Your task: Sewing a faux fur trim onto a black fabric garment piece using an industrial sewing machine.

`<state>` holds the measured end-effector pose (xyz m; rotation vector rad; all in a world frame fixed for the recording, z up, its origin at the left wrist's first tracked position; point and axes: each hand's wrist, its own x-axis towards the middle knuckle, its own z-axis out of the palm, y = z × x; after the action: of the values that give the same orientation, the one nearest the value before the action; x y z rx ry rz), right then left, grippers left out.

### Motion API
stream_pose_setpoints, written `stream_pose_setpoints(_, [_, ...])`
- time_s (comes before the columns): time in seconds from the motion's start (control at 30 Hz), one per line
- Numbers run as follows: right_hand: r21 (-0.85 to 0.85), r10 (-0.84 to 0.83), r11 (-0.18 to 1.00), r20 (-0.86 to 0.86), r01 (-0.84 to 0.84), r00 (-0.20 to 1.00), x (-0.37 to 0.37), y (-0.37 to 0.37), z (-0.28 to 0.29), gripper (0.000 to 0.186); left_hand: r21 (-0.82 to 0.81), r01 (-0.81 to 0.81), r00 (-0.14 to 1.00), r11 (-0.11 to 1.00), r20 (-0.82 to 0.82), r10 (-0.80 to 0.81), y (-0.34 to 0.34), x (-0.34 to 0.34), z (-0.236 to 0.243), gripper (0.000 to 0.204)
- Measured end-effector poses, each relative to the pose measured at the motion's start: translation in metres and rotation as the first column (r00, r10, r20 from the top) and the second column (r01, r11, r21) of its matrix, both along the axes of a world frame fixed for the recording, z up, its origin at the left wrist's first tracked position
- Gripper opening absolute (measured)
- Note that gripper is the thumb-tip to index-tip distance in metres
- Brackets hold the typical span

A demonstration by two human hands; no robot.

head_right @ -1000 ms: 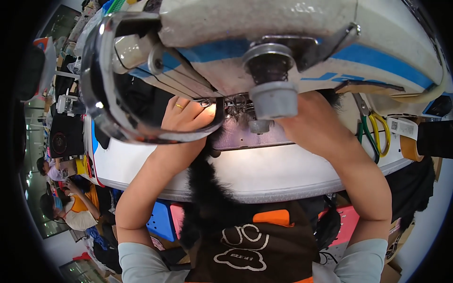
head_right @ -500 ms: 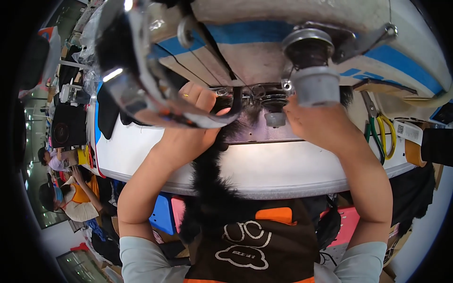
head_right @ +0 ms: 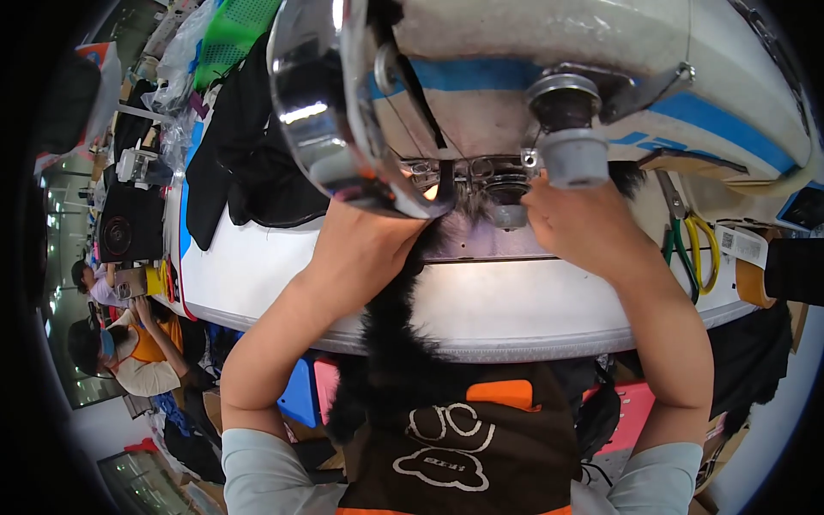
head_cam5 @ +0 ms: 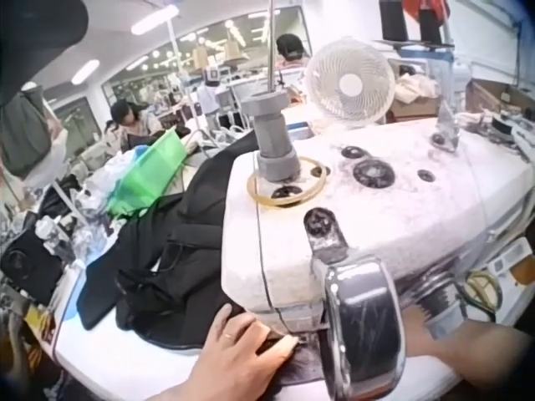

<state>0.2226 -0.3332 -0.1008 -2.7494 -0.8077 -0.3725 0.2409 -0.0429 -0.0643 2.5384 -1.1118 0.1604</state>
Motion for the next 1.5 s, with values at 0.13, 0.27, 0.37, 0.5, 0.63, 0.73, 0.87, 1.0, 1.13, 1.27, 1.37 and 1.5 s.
stream_pose_setpoints(0.13, [0.118, 0.014, 0.993, -0.042, -0.009, 0.999, 0.0, 0.004, 0.007, 0.009, 0.134, 0.021, 0.995, 0.991, 0.098, -0.034, 0.003, 0.001, 0.006, 0.043])
stream_pose_setpoints(0.27, [-0.023, -0.005, 1.0, -0.078, 0.003, 0.997, -0.001, 0.012, 0.033, 0.011, 0.069, 0.131, 0.976, 0.989, 0.166, -0.141, 0.004, 0.005, 0.009, 0.039])
stream_pose_setpoints(0.37, [0.066, 0.064, 0.996, -0.015, -0.063, 0.998, 0.001, 0.015, 0.043, 0.013, 0.099, 0.184, 0.955, 0.978, 0.216, -0.201, 0.007, 0.01, 0.009, 0.037])
stream_pose_setpoints(0.5, [0.104, 0.092, 0.991, -0.047, -0.087, 0.995, 0.005, 0.008, 0.028, 0.013, -0.084, 0.12, 0.978, 0.989, 0.181, -0.103, 0.007, 0.017, 0.0, 0.036])
stream_pose_setpoints(0.63, [0.039, 0.027, 0.999, -0.103, -0.023, 0.994, 0.003, 0.008, 0.027, 0.009, -0.045, 0.134, 0.978, 0.99, 0.166, -0.125, 0.009, 0.016, 0.004, 0.036])
stream_pose_setpoints(0.73, [0.014, 0.038, 0.999, -0.077, -0.037, 0.996, 0.002, 0.01, 0.033, 0.011, -0.027, 0.151, 0.978, 0.988, 0.15, -0.146, 0.008, 0.018, 0.012, 0.035])
stream_pose_setpoints(0.87, [0.014, 0.102, 0.995, -0.017, -0.102, 0.995, 0.006, 0.0, 0.018, 0.014, 0.028, 0.182, 0.967, 0.983, 0.173, -0.184, 0.005, 0.019, 0.017, 0.033])
stream_pose_setpoints(1.0, [0.006, 0.072, 0.997, -0.066, -0.072, 0.995, 0.005, -0.001, 0.015, 0.012, 0.01, 0.212, 0.965, 0.977, 0.156, -0.211, 0.007, 0.021, 0.017, 0.032])
stream_pose_setpoints(1.13, [0.04, 0.048, 0.998, -0.064, -0.045, 0.997, 0.004, 0.006, 0.028, 0.013, 0.012, 0.222, 0.956, 0.975, 0.192, -0.22, 0.008, 0.021, 0.015, 0.029])
stream_pose_setpoints(1.27, [0.192, -0.019, 0.98, -0.123, 0.042, 0.992, -0.006, 0.004, 0.043, 0.014, 0.009, 0.271, 0.933, 0.963, 0.242, -0.265, -0.004, 0.027, 0.018, 0.022])
stream_pose_setpoints(1.37, [0.001, -0.054, 0.998, -0.24, 0.056, 0.969, 0.001, 0.008, 0.038, 0.015, 0.043, 0.248, 0.932, 0.968, 0.261, -0.25, 0.003, 0.026, 0.014, 0.019])
stream_pose_setpoints(1.5, [0.088, -0.02, 0.996, -0.126, 0.032, 0.992, -0.001, 0.008, 0.03, 0.017, 0.054, 0.23, 0.93, 0.972, 0.281, -0.236, 0.002, 0.024, 0.013, 0.017])
